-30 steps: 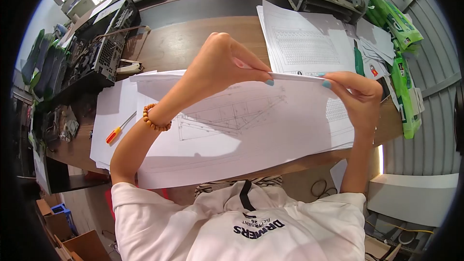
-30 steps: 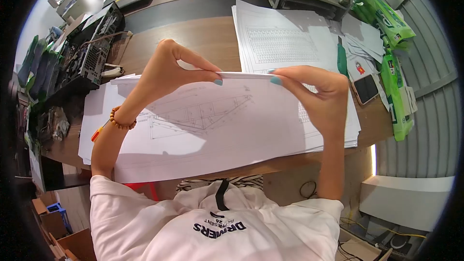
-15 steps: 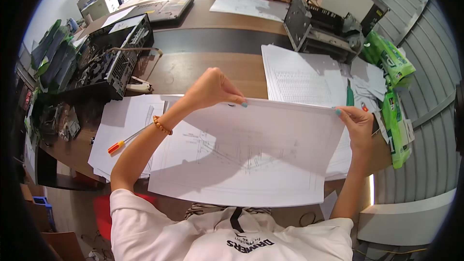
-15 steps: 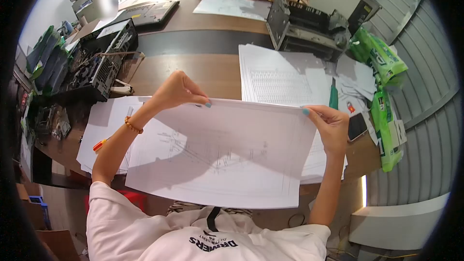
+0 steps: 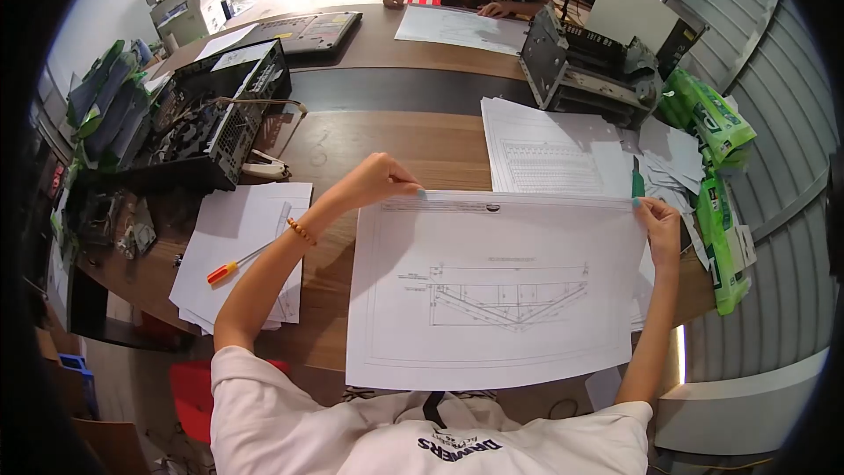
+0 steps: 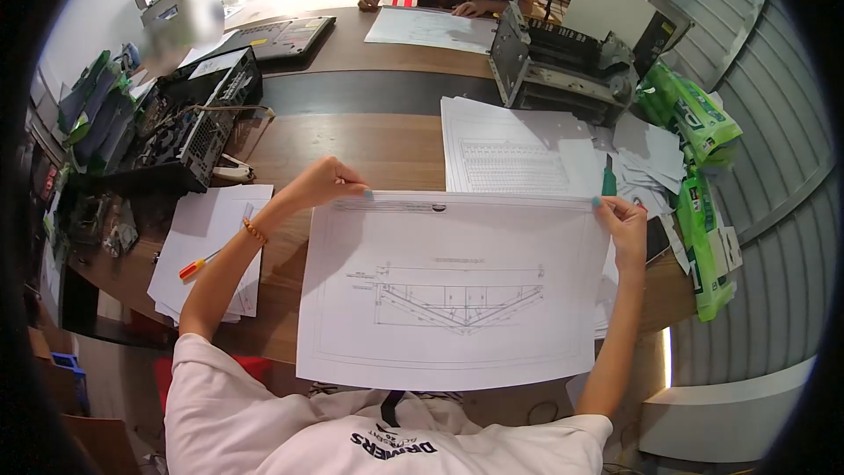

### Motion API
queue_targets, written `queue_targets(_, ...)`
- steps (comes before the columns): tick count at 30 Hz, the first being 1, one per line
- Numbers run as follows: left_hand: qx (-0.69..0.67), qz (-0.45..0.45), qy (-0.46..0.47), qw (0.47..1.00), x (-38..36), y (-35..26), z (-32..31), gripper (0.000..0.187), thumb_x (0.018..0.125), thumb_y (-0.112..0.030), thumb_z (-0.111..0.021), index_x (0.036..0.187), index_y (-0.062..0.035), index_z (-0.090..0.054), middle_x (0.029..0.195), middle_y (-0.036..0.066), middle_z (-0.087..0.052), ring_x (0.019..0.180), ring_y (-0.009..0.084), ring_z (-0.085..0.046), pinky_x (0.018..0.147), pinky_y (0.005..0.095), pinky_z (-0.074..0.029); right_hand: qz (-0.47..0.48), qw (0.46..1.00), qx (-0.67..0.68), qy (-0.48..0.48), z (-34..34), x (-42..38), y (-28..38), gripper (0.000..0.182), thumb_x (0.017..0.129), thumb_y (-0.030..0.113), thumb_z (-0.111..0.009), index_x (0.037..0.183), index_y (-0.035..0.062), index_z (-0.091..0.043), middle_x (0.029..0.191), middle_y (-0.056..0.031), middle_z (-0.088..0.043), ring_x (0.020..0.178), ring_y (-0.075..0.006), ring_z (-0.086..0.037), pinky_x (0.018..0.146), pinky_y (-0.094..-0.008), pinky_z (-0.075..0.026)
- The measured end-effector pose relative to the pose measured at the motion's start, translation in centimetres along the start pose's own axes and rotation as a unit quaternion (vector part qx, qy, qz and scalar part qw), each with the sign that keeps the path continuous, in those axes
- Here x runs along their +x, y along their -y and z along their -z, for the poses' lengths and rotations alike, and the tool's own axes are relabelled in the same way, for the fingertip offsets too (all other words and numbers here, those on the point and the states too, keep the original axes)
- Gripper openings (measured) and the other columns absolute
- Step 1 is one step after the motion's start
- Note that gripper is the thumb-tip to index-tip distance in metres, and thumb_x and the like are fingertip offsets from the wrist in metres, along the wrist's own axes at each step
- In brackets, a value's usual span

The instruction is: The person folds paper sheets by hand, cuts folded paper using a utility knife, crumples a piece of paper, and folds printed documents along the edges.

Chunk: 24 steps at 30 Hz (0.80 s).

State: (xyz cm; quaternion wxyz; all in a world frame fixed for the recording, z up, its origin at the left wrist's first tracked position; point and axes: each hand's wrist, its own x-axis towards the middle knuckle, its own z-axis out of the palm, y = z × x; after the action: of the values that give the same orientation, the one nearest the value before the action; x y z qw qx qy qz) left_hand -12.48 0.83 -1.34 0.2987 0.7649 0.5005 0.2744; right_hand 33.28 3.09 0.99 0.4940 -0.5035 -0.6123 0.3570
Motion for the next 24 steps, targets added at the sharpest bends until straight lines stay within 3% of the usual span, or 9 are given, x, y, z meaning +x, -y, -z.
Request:
queue_targets(3, -0.031, -0.008, -0.003, 0.999, -0.5, 1.0, -0.7, 0.016, 0.079, -0.017, -0.064, 0.086, -0.0027, -0.068, 0.063, 0.004, -0.061, 0.053, 0.0080, -0.045, 0.049, 0.0247, -0.038, -0.002, 0.999, -0.035, -0.008, 0.2, 0.2, -0.9, 0.017, 0.078, 0.014, -0.067, 0.085, -0.0010, -0.066, 0.069, 0.0051, -0.058, 0.061, -0.0011, -0.047, 0.056, -0.0156, -0.035)
queue_targets(6, -0.008, -0.021, -0.006, 1.000, -0.8, 1.7, -1.1, 0.017, 0.082, -0.016, -0.060, 0.080, 0.0010, -0.064, 0.060, 0.011, -0.059, 0.051, 0.0139, -0.049, 0.050, 0.0289, -0.040, -0.020, 0.999, -0.040, -0.007, 0.0, 0.1, -1.5, 0.017, 0.078, 0.015, -0.067, 0.084, -0.0011, -0.066, 0.068, 0.0049, -0.058, 0.060, -0.0014, -0.047, 0.056, -0.0154, -0.035)
queue_targets(11, 0.054, -0.101, -0.030, 0.993, -1.6, 1.9, -0.4, 0.028, 0.082, -0.020, -0.061, 0.065, 0.0016, -0.054, 0.051, 0.014, -0.043, 0.044, 0.0209, -0.032, 0.044, 0.0322, -0.031, -0.059, 0.996, -0.065, -0.001, 0.9, 0.4, -2.8, 0.018, 0.077, 0.015, -0.068, 0.084, -0.0012, -0.066, 0.068, 0.0038, -0.059, 0.060, -0.0020, -0.048, 0.055, -0.0157, -0.036)
queue_targets(14, 0.106, -0.085, -0.038, 0.990, -2.4, 3.2, 0.3, 0.031, 0.081, -0.021, -0.061, 0.062, 0.0016, -0.054, 0.047, 0.013, -0.041, 0.042, 0.0230, -0.030, 0.042, 0.0313, -0.029, -0.073, 0.996, -0.043, 0.011, 0.8, 0.3, -2.8, 0.017, 0.077, 0.012, -0.067, 0.085, -0.0020, -0.066, 0.070, 0.0025, -0.059, 0.061, -0.0029, -0.049, 0.056, -0.0164, -0.037)
queue_targets(16, 0.130, -0.067, -0.035, 0.989, -2.9, 3.1, 0.3, 0.033, 0.081, -0.023, -0.061, 0.060, 0.0018, -0.054, 0.045, 0.013, -0.040, 0.041, 0.0230, -0.032, 0.042, 0.0309, -0.030, -0.068, 0.994, -0.086, -0.011, 0.5, 0.5, -3.5, 0.016, 0.077, 0.009, -0.066, 0.087, -0.0038, -0.065, 0.071, 0.0010, -0.060, 0.063, -0.0044, -0.050, 0.056, -0.0173, -0.038)
queue_targets(18, 0.158, -0.056, -0.037, 0.985, -2.8, 2.8, 0.6, 0.036, 0.081, -0.024, -0.061, 0.058, 0.0019, -0.053, 0.044, 0.013, -0.040, 0.039, 0.0231, -0.033, 0.041, 0.0306, -0.031, -0.081, 0.997, -0.003, 0.006, -0.3, 0.7, -3.6, 0.017, 0.077, 0.009, -0.066, 0.088, -0.0047, -0.065, 0.071, 0.0000, -0.060, 0.062, -0.0058, -0.051, 0.056, -0.0185, -0.039)
queue_targets(21, 0.185, -0.042, -0.042, 0.981, -3.1, 2.6, 1.2, 0.039, 0.080, -0.027, -0.062, 0.056, 0.0019, -0.054, 0.044, 0.014, -0.042, 0.038, 0.0233, -0.038, 0.041, 0.0301, -0.032, -0.107, 0.994, -0.034, 0.010, -2.1, 0.6, -3.8, 0.018, 0.077, 0.010, -0.066, 0.088, -0.0036, -0.065, 0.069, -0.0008, -0.060, 0.061, -0.0062, -0.051, 0.055, -0.0195, -0.040)
queue_targets(24, 0.277, -0.015, 0.023, 0.960, -2.9, 2.7, 2.2, 0.042, 0.077, -0.031, -0.064, 0.054, 0.0020, -0.055, 0.046, 0.015, -0.048, 0.039, 0.0249, -0.045, 0.043, 0.0330, -0.036, -0.121, 0.990, -0.071, 0.020, -3.5, 0.3, -2.9, 0.018, 0.075, 0.011, -0.067, 0.087, -0.0031, -0.065, 0.068, -0.0008, -0.060, 0.060, -0.0060, -0.050, 0.054, -0.0199, -0.039)
